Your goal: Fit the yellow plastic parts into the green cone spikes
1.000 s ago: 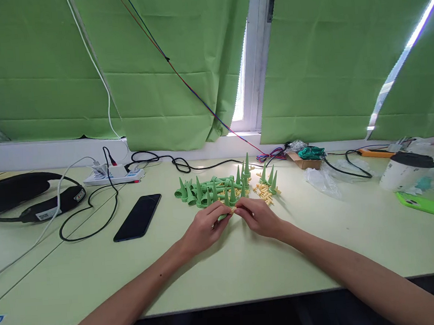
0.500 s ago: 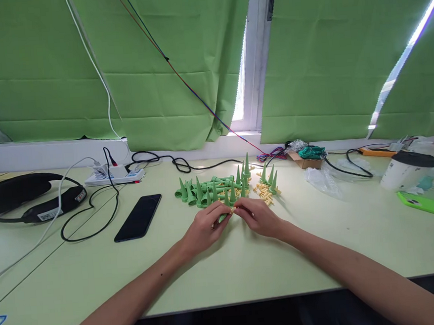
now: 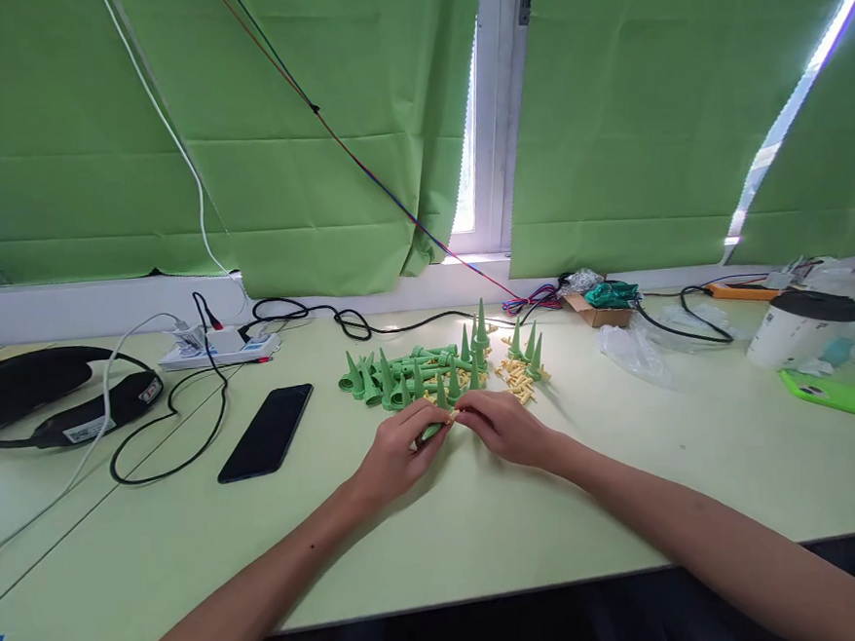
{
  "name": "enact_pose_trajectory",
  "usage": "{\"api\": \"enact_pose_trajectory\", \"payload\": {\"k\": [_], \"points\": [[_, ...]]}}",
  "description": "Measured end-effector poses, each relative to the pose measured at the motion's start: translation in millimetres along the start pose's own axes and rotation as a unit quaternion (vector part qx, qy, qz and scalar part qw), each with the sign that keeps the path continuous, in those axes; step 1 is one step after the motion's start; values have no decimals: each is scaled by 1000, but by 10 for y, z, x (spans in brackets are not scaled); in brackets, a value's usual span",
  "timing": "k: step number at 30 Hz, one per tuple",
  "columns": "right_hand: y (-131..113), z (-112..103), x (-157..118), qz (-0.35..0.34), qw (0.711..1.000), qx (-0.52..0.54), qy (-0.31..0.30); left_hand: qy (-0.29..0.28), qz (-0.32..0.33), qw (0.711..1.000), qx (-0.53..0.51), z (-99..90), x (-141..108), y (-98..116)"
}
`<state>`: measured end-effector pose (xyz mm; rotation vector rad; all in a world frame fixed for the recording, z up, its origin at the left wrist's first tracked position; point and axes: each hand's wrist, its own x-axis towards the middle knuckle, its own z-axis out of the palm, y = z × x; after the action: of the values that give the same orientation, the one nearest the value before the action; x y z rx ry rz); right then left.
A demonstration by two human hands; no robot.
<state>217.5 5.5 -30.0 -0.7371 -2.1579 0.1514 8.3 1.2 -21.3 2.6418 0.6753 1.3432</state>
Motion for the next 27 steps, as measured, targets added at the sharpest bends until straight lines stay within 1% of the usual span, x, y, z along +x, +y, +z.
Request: {"api": "enact_pose_trajectory", "payload": {"k": [16,20,27], "points": [[5,-8,-14,27,999,1,-28,-6,-37,999,-22,31,-29,5],[14,-15,-13,36,998,-9,-43,-14,-56,998,-27,62,-50,9],[6,-30,1,60,995,-26,-69,-5,-78,997,-27,106,-66,15]]}}
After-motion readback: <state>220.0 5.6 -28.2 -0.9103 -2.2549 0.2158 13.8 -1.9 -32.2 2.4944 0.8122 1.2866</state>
